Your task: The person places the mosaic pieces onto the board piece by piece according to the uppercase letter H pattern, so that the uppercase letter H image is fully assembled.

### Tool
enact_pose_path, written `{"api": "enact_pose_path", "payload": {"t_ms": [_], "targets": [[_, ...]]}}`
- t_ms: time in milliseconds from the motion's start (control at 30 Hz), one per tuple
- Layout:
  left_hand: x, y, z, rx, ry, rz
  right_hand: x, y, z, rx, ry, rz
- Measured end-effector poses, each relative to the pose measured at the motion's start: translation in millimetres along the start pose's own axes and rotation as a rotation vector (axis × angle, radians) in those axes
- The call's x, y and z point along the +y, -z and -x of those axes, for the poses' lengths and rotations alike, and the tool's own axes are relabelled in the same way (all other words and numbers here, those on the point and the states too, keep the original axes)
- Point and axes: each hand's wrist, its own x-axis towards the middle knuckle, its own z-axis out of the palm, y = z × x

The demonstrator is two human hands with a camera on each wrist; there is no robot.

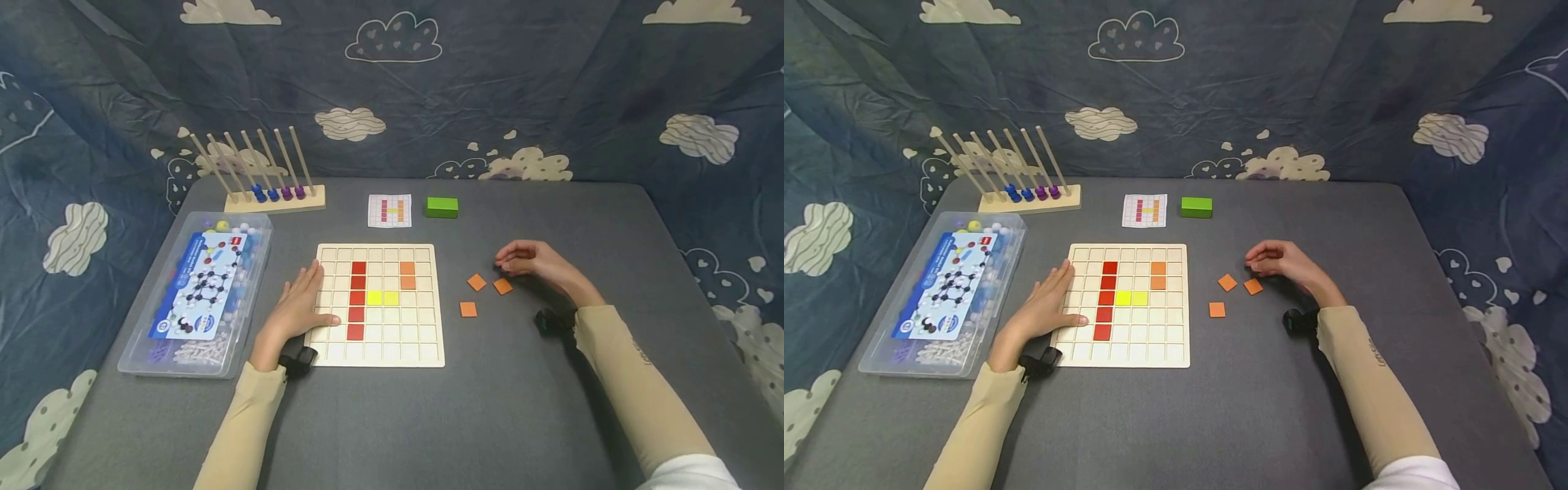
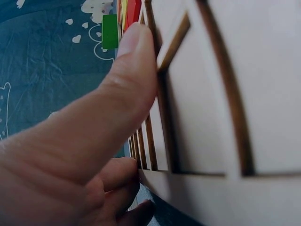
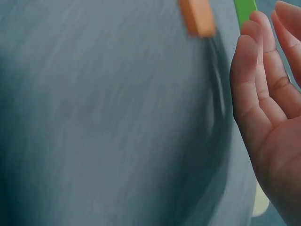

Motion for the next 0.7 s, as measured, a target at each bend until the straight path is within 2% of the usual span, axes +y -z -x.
{"api": "enact_pose_path", "payload": {"t_ms": [200,367,700], "targets": [[-1.1,0.8,1.2,0.012,-0.024,0.025,9,10,13.7,0.041,-0.007,0.028],[0.1,1.6,3.8,0.03,-0.05,0.051,11,6,17.5,0.026,0.016,0.063],[-1.2,-0.7,-0.1,0.005,-0.011,-0.009,12,-8,17.3,0.006,0.086,0.213]]}}
